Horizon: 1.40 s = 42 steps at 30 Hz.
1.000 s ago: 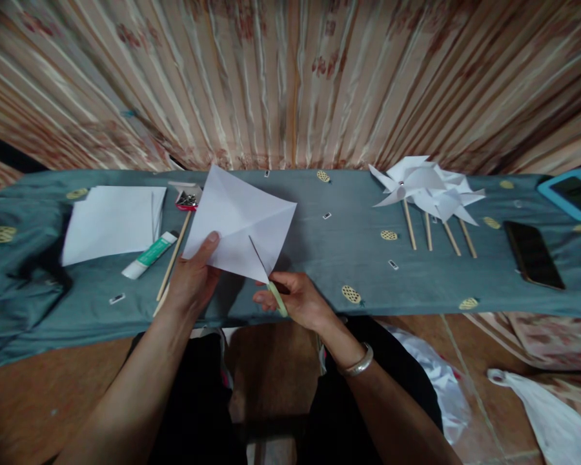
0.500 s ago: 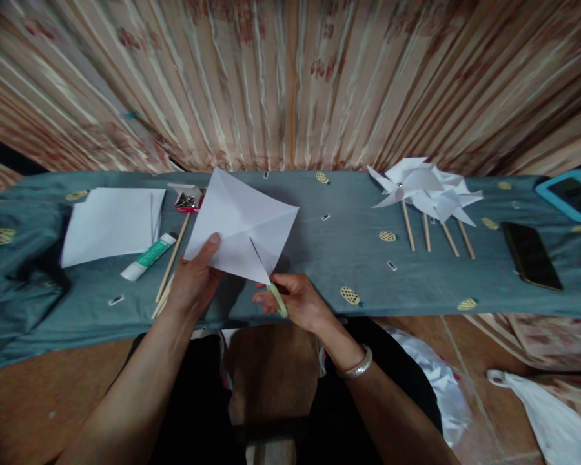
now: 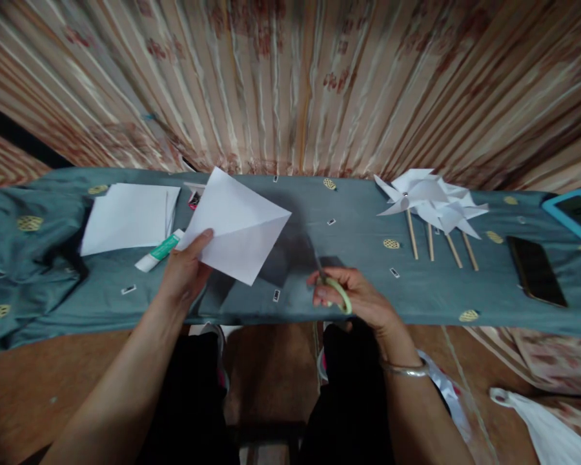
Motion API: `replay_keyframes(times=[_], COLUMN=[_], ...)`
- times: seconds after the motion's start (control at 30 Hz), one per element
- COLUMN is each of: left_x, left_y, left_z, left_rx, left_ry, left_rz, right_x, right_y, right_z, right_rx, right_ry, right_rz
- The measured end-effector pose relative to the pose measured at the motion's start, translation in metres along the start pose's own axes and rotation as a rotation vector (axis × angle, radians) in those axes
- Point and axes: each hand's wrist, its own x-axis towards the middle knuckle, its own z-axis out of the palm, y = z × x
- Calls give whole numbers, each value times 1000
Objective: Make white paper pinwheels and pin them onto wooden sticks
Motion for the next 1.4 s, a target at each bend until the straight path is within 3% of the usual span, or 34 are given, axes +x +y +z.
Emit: replay_keyframes(times=[0.1,0.17,0.3,0.4,0.6,0.8,0.87,1.07,1.2,1.4], left_x=[-6,-10,-16,-16,-19,-39,-43,-35,-24,-9], left_y=[-8,-16,-29,-30,-26,-49,-56,-60,-48,-24], left_z=[-2,-3,-3,0,11,22,27,32,27,19], left_rx=[124,241,426,407,35,98,93,-13,-32,-67], left_ry=[-67,-115,-218,-276,-450,-531,-480,-68,11,67], left_rz=[-54,-88,-183,-211,-232,-202,-215,-157,-123,10], right_x=[6,13,24,32,54,61,60,60,57,32], right_y=[1,2,3,4,10,13,11,5,3,-3], right_z=[-4,0,10,15,17,35,45,62,61,60], right_rx=[-35,-86,-189,-170,84,8,-60,72,128,-14], right_ry=[419,519,410,332,572,692,685,526,396,7], right_rz=[-197,-277,-263,-194,-241,-310,-301,-260,-187,-70])
